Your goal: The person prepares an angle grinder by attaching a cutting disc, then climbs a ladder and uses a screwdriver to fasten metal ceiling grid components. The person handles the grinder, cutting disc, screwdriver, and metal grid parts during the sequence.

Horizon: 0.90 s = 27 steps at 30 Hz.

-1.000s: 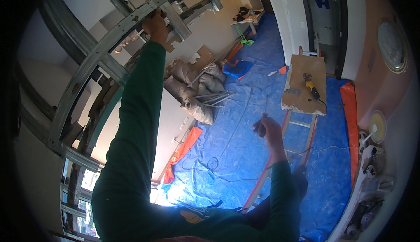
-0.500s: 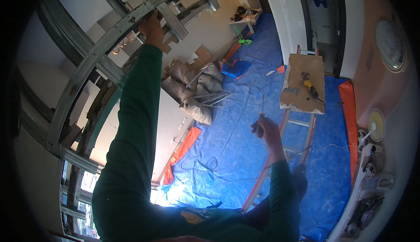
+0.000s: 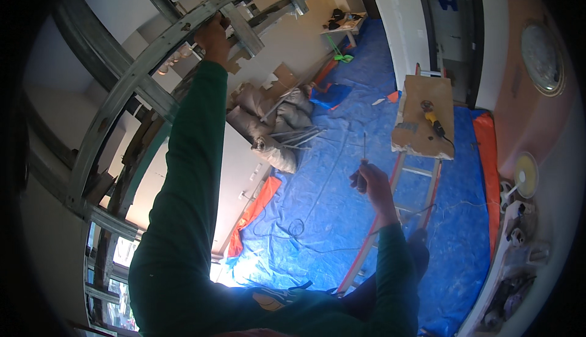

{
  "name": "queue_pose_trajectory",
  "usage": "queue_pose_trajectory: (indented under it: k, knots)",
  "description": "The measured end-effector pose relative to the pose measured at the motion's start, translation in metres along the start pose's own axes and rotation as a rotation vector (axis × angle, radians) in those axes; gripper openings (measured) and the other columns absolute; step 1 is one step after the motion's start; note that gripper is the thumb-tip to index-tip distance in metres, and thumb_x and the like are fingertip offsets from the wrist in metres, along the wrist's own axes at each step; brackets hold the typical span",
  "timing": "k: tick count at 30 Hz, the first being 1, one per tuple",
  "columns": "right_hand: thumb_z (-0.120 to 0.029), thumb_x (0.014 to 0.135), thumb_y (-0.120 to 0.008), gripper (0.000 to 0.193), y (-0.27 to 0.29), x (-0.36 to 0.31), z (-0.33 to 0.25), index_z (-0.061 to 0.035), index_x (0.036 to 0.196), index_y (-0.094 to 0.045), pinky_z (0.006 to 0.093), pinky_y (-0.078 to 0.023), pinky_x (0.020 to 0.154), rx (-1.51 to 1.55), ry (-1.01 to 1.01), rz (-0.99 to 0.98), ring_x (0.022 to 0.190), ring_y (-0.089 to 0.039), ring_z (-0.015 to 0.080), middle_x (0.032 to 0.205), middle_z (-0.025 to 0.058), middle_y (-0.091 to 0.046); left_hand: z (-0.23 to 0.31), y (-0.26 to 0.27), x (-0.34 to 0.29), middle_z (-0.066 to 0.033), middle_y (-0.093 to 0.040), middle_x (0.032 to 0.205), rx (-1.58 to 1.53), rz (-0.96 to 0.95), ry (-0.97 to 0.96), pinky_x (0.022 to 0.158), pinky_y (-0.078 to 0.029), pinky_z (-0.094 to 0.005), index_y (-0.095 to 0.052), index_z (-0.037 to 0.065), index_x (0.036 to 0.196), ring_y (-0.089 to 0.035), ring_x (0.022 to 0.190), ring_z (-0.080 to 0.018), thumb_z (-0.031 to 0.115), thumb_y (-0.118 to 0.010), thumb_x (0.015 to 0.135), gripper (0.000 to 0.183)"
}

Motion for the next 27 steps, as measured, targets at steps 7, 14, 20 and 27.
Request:
queue_pose_trajectory:
  k: [7,14,20,27]
  knots:
    - [-0.031,0.113,-0.062,0.035,-0.003,0.001,0.001,0.0007,0.102,-0.072,0.0388,-0.060,0.071,-0.007,0.006,-0.008,0.078,-0.075,0.0223,0.095,0.0145,-0.078,0.007,0.000,0.000,-0.0125,-0.078,0.110,-0.089,0.030,0.088,0.066,-0.066,-0.0320,-0.075,-0.007,0.111,-0.077,0.085,-0.0226,-0.007,-0.074,0.099,0.012]
    - [-0.030,0.113,-0.063,0.033,-0.005,0.003,0.000,-0.0003,0.103,-0.073,0.0363,-0.059,0.068,-0.017,-0.065,0.024,0.076,-0.075,0.0218,0.093,0.0137,-0.078,0.004,0.004,-0.001,-0.0118,-0.077,0.104,0.001,-0.053,-0.018,0.063,-0.064,-0.0306,-0.074,-0.006,0.109,-0.074,0.077,-0.0207,-0.005,-0.074,0.100,0.009]
    - [-0.030,0.113,-0.063,0.032,-0.010,0.001,-0.002,-0.0013,0.104,-0.073,0.0354,-0.058,0.067,0.014,-0.020,0.015,0.074,-0.075,0.0204,0.092,0.0127,-0.077,-0.003,0.001,0.003,-0.0116,-0.075,0.109,0.046,-0.056,0.020,0.068,-0.066,-0.0318,-0.070,-0.004,0.115,-0.074,0.083,-0.0220,-0.003,-0.075,0.102,0.014]
    - [-0.029,0.113,-0.062,0.032,-0.008,0.004,0.002,0.0002,0.108,-0.072,0.0380,-0.060,0.069,-0.045,-0.065,0.002,0.080,-0.076,0.0207,0.096,0.0134,-0.078,-0.002,-0.004,-0.002,-0.0122,-0.075,0.095,-0.029,0.019,-0.019,0.055,-0.061,-0.0315,-0.071,-0.008,0.107,-0.070,0.062,-0.0209,-0.007,-0.071,0.100,0.007]
Point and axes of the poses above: each hand's wrist, its own x-axis towards the middle knuckle, its own y-axis out of the back of the hand, z = x × y, the point moved 1 cm from there along x, towards the middle knuckle
